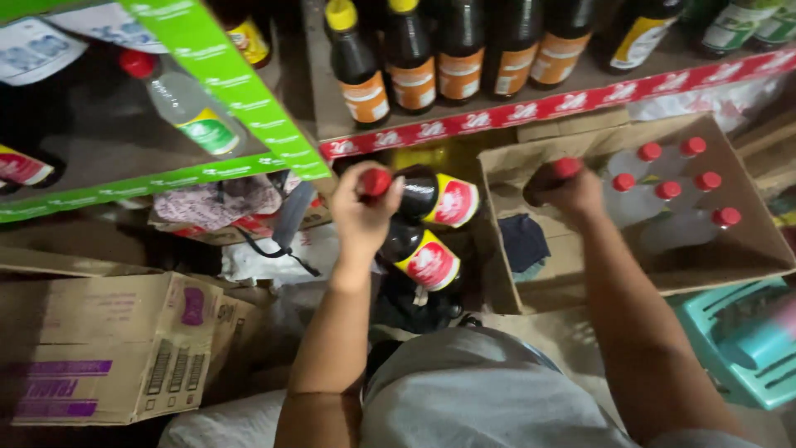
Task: Stocking grocery store shelves with soy sauce and canned goods.
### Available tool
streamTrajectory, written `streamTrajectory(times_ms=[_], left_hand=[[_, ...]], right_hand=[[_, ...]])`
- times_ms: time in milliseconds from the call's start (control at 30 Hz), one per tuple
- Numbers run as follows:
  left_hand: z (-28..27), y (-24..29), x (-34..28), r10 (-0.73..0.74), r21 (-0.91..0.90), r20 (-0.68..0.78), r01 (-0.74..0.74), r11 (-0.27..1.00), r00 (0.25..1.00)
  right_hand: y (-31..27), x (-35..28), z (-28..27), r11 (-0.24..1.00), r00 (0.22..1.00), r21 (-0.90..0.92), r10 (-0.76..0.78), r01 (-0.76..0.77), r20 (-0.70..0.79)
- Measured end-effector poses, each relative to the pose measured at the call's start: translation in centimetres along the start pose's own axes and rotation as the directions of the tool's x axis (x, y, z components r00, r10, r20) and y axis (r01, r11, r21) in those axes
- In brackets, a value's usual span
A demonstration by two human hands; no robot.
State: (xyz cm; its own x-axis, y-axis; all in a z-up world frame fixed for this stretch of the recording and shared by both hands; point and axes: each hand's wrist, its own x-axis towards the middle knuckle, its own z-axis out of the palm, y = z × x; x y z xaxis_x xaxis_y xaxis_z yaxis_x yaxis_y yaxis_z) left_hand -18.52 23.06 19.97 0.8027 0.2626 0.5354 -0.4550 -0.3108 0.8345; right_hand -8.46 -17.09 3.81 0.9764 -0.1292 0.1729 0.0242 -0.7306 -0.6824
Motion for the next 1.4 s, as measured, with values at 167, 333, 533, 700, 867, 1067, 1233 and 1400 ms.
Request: streamTrajectory(times_ms=[167, 333, 533, 700, 867, 1067, 1233, 1400], left_hand=[[-6.3, -3.0, -0.2, -0.011, -0.050, -0.062, 0.008, 0.999, 0.998], [-11.7, -4.4, 0.2, -0.095, -0.099, -0.096, 0.085, 0.991, 0.991], [-17.8, -7.0, 0.6, -0.079, -0.114, -0.137, 0.064, 0.991, 0.987], [-23.0, -7.9, 0.5, -0.068, -0.106, -0.164, 0.051, 0.993, 0.984], [-28.5, -9.8, 0.2, -0.106, -0.063, -0.199, 0.095, 0.993, 0.974], [-34.9, -11.0, -0.4, -0.102, -0.022, -0.260, 0.099, 0.995, 0.960], [-39.7, -12.4, -1.6, -0.081, -0.033, -0.287, 0.075, 0.997, 0.954], [-43.6, -13.3, -3.2, -0.208, -0.024, -0.349, 0.213, 0.977, 0.914]], right_hand=[[-7.3, -3.0, -5.9, 0.687, 0.964, 0.720, -0.111, -0.100, 0.240], [-17.7, -6.2, -6.2, 0.016, 0.956, 0.990, -0.256, -0.142, 0.141], [-22.7, -8.1, 0.6, -0.551, 0.839, 0.678, -0.511, -0.487, 0.188], [-27.3, -10.1, 6.6, -0.573, 0.700, 0.435, -0.679, -0.694, 0.222], [-33.0, -12.9, 11.9, -0.489, 0.678, 0.507, -0.670, -0.710, 0.302], [-38.5, -15.6, 19.7, -0.180, 0.616, 0.634, -0.534, -0.752, 0.579], [-44.5, -18.4, 24.3, -0.085, 0.392, 0.454, -0.655, -0.887, 0.646], [-45.4, -19.0, 30.5, -0.150, 0.411, 0.383, -0.304, -0.911, 0.860]])
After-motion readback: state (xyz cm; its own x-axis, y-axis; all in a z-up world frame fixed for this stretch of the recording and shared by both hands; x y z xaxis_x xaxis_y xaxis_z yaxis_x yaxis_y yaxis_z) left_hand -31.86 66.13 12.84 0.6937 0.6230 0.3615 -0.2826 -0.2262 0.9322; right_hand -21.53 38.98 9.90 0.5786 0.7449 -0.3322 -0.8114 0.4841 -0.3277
